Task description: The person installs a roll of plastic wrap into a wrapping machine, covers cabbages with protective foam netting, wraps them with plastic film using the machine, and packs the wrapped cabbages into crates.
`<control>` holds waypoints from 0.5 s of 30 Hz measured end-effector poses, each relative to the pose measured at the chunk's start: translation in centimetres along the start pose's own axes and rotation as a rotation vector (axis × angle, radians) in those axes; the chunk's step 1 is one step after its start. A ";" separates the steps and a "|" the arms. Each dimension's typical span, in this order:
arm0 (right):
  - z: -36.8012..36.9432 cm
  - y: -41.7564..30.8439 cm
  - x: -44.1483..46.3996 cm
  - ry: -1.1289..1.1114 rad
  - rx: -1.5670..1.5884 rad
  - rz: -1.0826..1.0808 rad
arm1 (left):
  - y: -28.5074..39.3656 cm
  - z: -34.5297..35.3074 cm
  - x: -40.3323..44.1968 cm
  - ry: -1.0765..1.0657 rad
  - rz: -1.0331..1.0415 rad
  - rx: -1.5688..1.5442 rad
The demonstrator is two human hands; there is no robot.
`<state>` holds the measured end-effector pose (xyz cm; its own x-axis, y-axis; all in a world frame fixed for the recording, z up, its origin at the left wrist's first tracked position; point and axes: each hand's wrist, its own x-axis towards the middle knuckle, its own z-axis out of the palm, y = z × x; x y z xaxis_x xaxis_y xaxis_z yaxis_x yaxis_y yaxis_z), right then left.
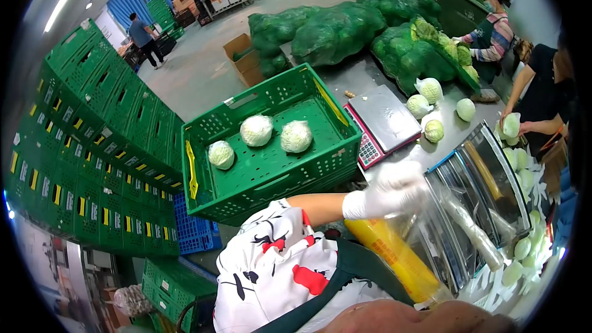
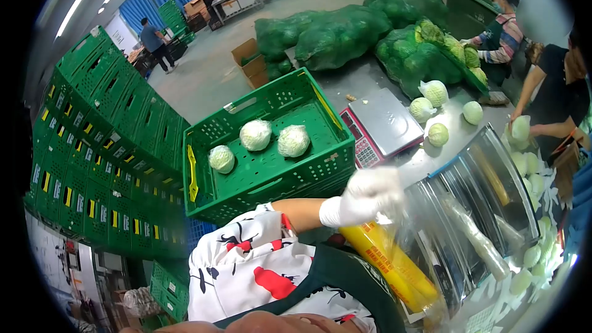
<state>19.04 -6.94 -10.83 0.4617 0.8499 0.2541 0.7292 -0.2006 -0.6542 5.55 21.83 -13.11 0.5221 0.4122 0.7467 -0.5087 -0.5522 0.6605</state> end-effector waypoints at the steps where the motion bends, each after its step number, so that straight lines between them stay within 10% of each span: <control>1: -0.1 0.0 0.1 -0.023 0.011 -0.004 | 1.7 0.4 0.8 -0.081 0.081 -0.126; 11: -4.6 5.5 -3.1 0.187 0.035 0.244 | 5.3 8.5 1.9 -0.729 0.254 -0.627; 15: -7.0 11.9 -9.8 0.474 0.063 0.586 | -1.2 5.4 -0.9 -0.299 -0.491 -0.356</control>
<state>26.74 -21.04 -16.15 0.9432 0.3090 0.1216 0.2734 -0.5148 -0.8126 9.37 18.23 -15.04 0.8913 0.3076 0.3331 -0.3318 -0.0582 0.9416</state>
